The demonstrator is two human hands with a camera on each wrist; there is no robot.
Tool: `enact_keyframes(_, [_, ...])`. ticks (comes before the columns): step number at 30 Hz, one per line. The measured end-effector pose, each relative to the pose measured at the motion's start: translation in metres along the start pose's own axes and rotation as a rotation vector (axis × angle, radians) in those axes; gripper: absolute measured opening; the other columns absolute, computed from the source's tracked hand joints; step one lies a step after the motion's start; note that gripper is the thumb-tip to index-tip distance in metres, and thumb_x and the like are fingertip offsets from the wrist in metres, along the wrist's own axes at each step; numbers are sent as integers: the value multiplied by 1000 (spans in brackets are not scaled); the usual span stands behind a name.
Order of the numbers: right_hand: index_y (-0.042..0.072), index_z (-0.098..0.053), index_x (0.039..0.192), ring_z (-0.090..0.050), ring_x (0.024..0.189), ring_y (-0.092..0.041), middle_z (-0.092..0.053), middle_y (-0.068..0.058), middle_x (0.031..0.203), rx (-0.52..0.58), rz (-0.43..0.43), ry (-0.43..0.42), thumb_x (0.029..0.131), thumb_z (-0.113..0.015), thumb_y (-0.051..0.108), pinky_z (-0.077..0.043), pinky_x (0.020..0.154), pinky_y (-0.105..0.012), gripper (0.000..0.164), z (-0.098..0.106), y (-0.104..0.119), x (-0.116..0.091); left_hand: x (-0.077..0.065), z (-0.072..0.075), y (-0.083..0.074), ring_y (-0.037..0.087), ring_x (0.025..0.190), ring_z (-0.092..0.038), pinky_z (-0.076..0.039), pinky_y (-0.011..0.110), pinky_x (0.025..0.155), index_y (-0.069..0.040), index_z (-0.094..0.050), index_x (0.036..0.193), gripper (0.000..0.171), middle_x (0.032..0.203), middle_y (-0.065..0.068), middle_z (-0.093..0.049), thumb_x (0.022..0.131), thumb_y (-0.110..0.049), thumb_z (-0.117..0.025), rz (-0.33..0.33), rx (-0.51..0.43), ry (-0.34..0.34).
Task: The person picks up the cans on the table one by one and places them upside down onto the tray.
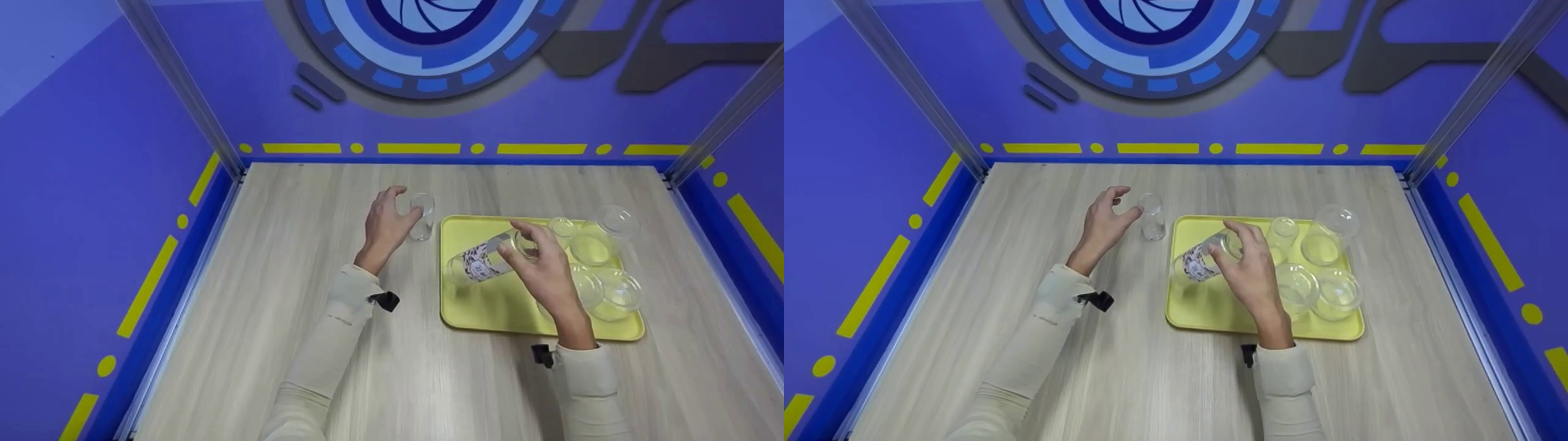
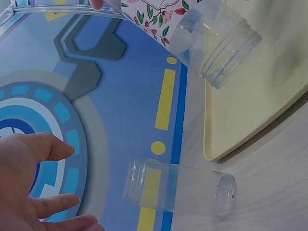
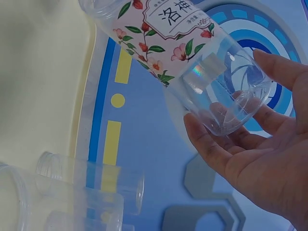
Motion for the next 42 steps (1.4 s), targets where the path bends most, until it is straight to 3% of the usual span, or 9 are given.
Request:
enact_keyframes(22, [-5, -61, 142, -54, 132, -42, -57, -24, 140, -84, 45, 51, 96, -78, 4, -50, 104, -59, 50, -4, 5, 0, 11, -12, 4, 32, 136, -54, -48, 46, 108, -5, -61, 145, 58, 147, 15, -59, 95, -32, -74, -3, 129, 60])
enact_keyframes(42, [-6, -63, 138, -56, 130, -43, -59, -26, 137, -182, 86, 108, 92, -82, 3, -50, 102, -61, 51, -8, 13, -1, 18, -22, 4, 32, 128, -58, -50, 45, 101, -6, -62, 144, 57, 140, 14, -62, 94, -32, -73, -23, 151, 91])
Point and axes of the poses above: each hand's wrist, its own x-axis towards the middle knuckle, its own z-axis out of the back of the hand, y = z × x, the point moved 3 cm from there along x, towards the middle knuckle
